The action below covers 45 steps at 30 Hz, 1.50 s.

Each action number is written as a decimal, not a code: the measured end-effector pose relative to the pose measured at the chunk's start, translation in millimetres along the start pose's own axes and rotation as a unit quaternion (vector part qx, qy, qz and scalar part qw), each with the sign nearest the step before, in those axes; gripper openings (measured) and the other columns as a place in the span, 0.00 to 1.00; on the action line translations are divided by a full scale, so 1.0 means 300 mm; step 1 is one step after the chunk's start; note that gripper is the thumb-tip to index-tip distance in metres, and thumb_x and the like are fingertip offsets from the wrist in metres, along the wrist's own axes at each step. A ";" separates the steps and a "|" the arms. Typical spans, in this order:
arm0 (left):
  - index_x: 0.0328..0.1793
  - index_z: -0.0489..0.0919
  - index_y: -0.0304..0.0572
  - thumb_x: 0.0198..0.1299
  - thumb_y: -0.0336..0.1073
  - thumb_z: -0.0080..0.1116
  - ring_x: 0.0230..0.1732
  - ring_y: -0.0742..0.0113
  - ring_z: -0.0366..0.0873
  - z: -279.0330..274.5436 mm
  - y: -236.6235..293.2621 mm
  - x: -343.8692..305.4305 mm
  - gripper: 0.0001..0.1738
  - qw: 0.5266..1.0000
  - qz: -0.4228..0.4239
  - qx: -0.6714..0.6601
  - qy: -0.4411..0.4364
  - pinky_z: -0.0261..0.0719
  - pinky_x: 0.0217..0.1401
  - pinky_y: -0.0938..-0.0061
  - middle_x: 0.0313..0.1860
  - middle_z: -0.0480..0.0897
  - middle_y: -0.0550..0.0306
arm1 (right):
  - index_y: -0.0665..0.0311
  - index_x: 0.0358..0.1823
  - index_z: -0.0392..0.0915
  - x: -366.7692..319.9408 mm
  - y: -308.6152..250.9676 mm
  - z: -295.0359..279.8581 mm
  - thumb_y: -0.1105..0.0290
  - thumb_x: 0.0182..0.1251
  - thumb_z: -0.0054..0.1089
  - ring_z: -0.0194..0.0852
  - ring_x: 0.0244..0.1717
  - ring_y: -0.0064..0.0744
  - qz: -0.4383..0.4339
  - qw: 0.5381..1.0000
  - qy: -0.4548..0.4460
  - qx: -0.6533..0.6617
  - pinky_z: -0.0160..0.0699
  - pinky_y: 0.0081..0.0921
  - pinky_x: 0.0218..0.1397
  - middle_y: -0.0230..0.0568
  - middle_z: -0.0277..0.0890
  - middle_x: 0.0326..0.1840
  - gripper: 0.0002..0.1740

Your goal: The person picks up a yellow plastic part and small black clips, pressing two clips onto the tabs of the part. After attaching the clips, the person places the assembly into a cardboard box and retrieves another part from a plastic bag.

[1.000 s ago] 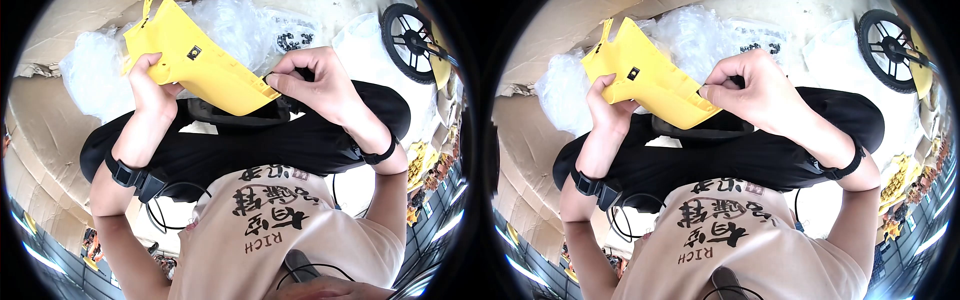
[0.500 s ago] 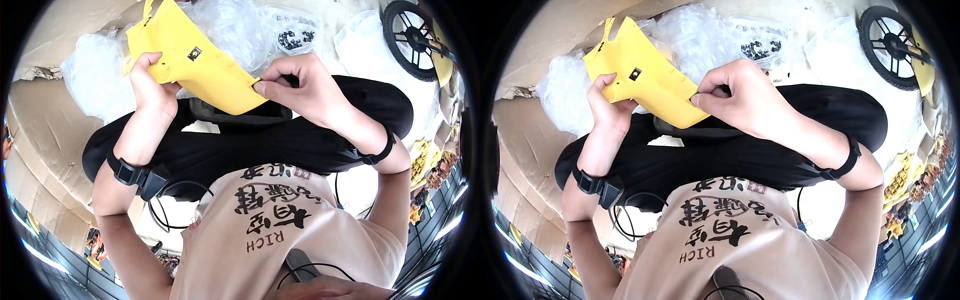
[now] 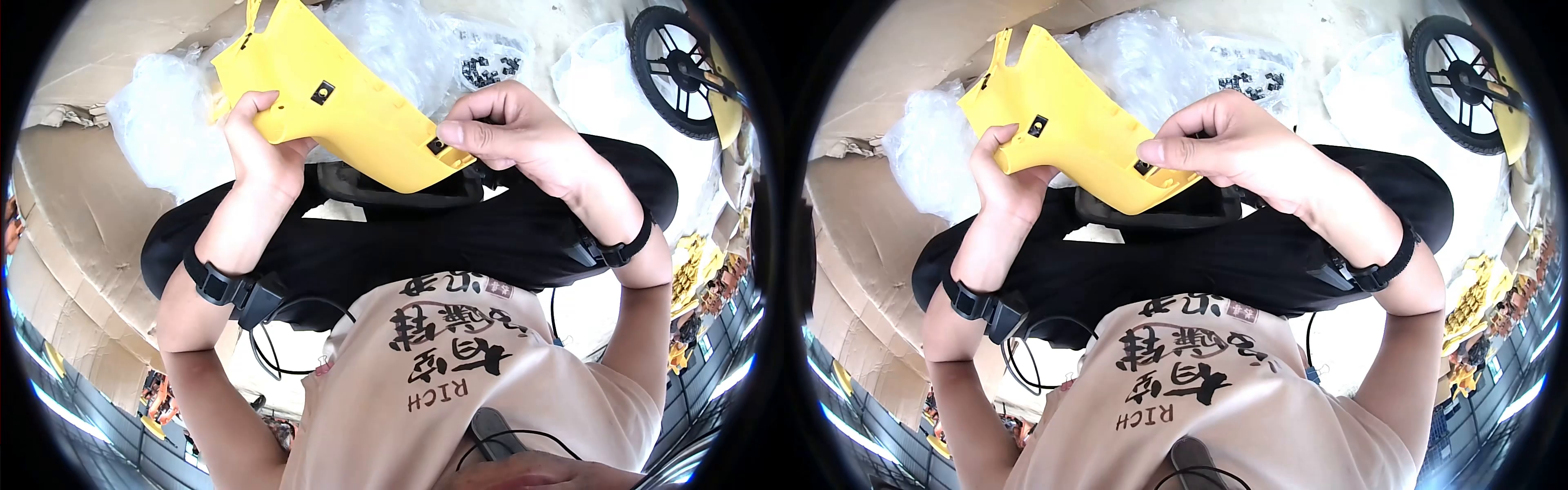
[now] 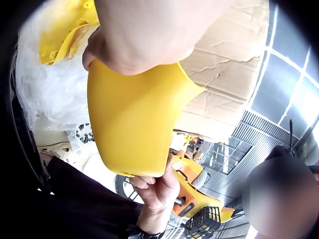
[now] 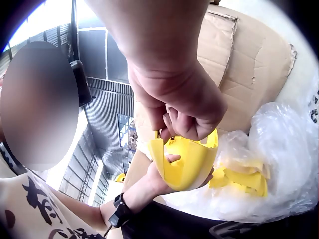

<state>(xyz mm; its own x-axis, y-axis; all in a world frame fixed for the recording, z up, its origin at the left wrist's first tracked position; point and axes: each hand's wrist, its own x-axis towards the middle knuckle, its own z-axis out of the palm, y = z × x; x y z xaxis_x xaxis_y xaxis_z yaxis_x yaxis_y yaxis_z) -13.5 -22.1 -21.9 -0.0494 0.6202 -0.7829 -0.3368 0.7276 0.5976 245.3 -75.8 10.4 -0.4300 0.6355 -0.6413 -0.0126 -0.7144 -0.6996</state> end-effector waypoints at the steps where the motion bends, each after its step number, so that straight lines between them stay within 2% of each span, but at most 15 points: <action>1: 0.59 0.72 0.41 0.60 0.42 0.47 0.54 0.60 0.78 -0.005 0.000 0.005 0.23 1.000 0.005 0.002 0.000 0.72 0.54 0.59 0.54 0.80 0.53 | 0.68 0.39 0.85 0.004 0.000 0.005 0.59 0.68 0.68 0.52 0.21 0.09 0.000 0.999 0.017 -0.033 0.48 0.13 0.22 0.21 0.68 0.23 0.16; 11: 0.63 0.71 0.41 0.57 0.42 0.50 0.58 0.58 0.76 -0.016 -0.020 0.007 0.27 0.999 0.012 0.040 -0.029 0.71 0.61 0.58 0.57 0.79 0.53 | 0.68 0.37 0.86 0.034 0.070 0.018 0.58 0.71 0.65 0.55 0.21 0.09 -0.087 0.990 -0.012 -0.106 0.52 0.13 0.22 0.22 0.69 0.22 0.17; 13: 0.65 0.70 0.40 0.58 0.41 0.51 0.62 0.58 0.73 -0.012 -0.037 -0.001 0.28 0.997 0.015 0.045 -0.063 0.67 0.67 0.60 0.60 0.77 0.53 | 0.69 0.37 0.85 0.022 -0.008 -0.003 0.54 0.75 0.59 0.51 0.20 0.10 0.060 0.997 0.053 -0.001 0.50 0.13 0.22 0.20 0.60 0.19 0.22; 14: 0.69 0.66 0.38 0.58 0.39 0.49 0.65 0.58 0.71 -0.015 -0.044 -0.002 0.31 0.995 0.021 0.056 -0.074 0.64 0.70 0.62 0.63 0.75 0.51 | 0.70 0.39 0.83 0.017 -0.027 -0.028 0.52 0.77 0.54 0.46 0.19 0.11 0.039 0.996 0.057 0.057 0.47 0.13 0.21 0.19 0.53 0.19 0.24; 18: 0.77 0.55 0.36 0.57 0.34 0.46 0.68 0.56 0.68 -0.047 -0.076 0.004 0.39 0.987 0.050 0.083 -0.125 0.62 0.74 0.64 0.69 0.70 0.48 | 0.72 0.50 0.79 0.012 -0.051 -0.076 0.65 0.77 0.52 0.55 0.27 0.13 -0.056 0.971 0.110 0.206 0.55 0.12 0.24 0.26 0.66 0.32 0.15; 21: 0.64 0.73 0.35 0.62 0.43 0.47 0.61 0.59 0.77 -0.023 -0.014 -0.098 0.27 0.986 0.032 0.008 -0.164 0.72 0.64 0.64 0.58 0.81 0.50 | 0.74 0.59 0.72 0.009 -0.055 -0.100 0.72 0.77 0.48 0.59 0.30 0.15 -0.076 0.954 0.097 0.273 0.59 0.13 0.27 0.31 0.69 0.39 0.15; 23: 0.65 0.73 0.39 0.63 0.44 0.45 0.62 0.60 0.76 -0.016 0.058 -0.187 0.26 0.984 0.047 -0.073 -0.158 0.69 0.65 0.61 0.58 0.80 0.52 | 0.74 0.64 0.68 0.020 -0.034 -0.134 0.70 0.79 0.47 0.57 0.29 0.15 -0.091 0.950 0.110 0.279 0.57 0.12 0.25 0.33 0.68 0.41 0.19; 27: 0.68 0.69 0.40 0.65 0.46 0.44 0.63 0.50 0.77 -0.086 0.239 -0.362 0.29 0.975 0.132 -0.126 -0.129 0.74 0.65 0.45 0.64 0.77 0.46 | 0.70 0.66 0.66 0.041 0.017 -0.198 0.63 0.81 0.46 0.51 0.23 0.13 -0.112 0.942 0.094 0.303 0.51 0.12 0.20 0.26 0.65 0.34 0.21; 31: 0.66 0.71 0.36 0.68 0.47 0.39 0.55 0.46 0.81 -0.267 0.427 -0.462 0.27 0.931 0.318 -0.134 -0.121 0.86 0.54 0.48 0.60 0.78 0.43 | 0.67 0.62 0.69 0.021 -0.028 -0.120 0.62 0.81 0.48 0.51 0.23 0.13 -0.111 0.944 0.069 0.302 0.49 0.12 0.19 0.26 0.64 0.32 0.18; 34: 0.71 0.63 0.31 0.74 0.51 0.38 0.71 0.38 0.65 -0.450 0.568 -0.518 0.32 0.847 0.520 -0.111 0.008 0.74 0.68 0.36 0.67 0.66 0.37 | 0.66 0.61 0.70 0.017 -0.036 -0.106 0.61 0.81 0.48 0.51 0.23 0.13 -0.112 0.950 0.090 0.278 0.49 0.13 0.19 0.26 0.64 0.32 0.18; 36: 0.69 0.62 0.32 0.68 0.44 0.36 0.69 0.37 0.64 -0.682 0.673 -0.487 0.29 0.817 0.539 -0.165 0.123 0.72 0.69 0.35 0.70 0.62 0.38 | 0.67 0.61 0.70 0.013 -0.036 -0.098 0.62 0.80 0.49 0.51 0.23 0.13 -0.117 0.949 0.100 0.275 0.49 0.13 0.19 0.26 0.64 0.32 0.18; 39: 0.70 0.64 0.37 0.69 0.45 0.34 0.72 0.38 0.63 -0.961 0.763 -0.490 0.28 0.800 0.481 -0.216 0.287 0.66 0.71 0.36 0.73 0.62 0.41 | 0.67 0.59 0.71 0.007 -0.035 -0.083 0.62 0.80 0.50 0.52 0.23 0.13 -0.117 0.949 0.114 0.268 0.49 0.13 0.19 0.26 0.63 0.32 0.17; 42: 0.70 0.69 0.44 0.69 0.46 0.39 0.74 0.45 0.62 -1.419 0.696 -0.395 0.27 0.859 0.367 -0.236 0.268 0.66 0.71 0.38 0.73 0.68 0.44 | 0.67 0.57 0.72 -0.001 -0.043 -0.069 0.62 0.78 0.52 0.54 0.24 0.14 -0.109 0.959 0.100 0.244 0.50 0.12 0.20 0.26 0.64 0.32 0.17; 43: 0.72 0.66 0.44 0.69 0.49 0.42 0.74 0.44 0.62 -1.295 0.619 -0.451 0.29 0.865 0.352 -0.171 0.313 0.68 0.70 0.39 0.75 0.64 0.45 | 0.68 0.56 0.72 -0.003 -0.048 -0.067 0.62 0.79 0.51 0.55 0.24 0.14 -0.103 0.959 0.102 0.245 0.51 0.12 0.21 0.27 0.64 0.31 0.16; 45: 0.78 0.62 0.49 0.70 0.45 0.47 0.69 0.51 0.69 -1.479 0.553 -0.414 0.31 0.896 0.189 -0.243 0.321 0.65 0.71 0.44 0.65 0.76 0.57 | 0.68 0.55 0.72 -0.012 -0.060 -0.062 0.63 0.79 0.50 0.56 0.25 0.15 -0.103 0.958 0.089 0.253 0.54 0.13 0.22 0.28 0.65 0.32 0.16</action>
<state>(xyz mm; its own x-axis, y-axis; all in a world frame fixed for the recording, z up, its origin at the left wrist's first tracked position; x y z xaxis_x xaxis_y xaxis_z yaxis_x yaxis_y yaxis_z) -480.5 -108.5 97.6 -0.7245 0.3848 -0.5718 -0.5438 0.1907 0.8173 263.8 -59.8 19.5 -0.2112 0.7854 -0.5818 -0.5355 -0.5910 -0.6033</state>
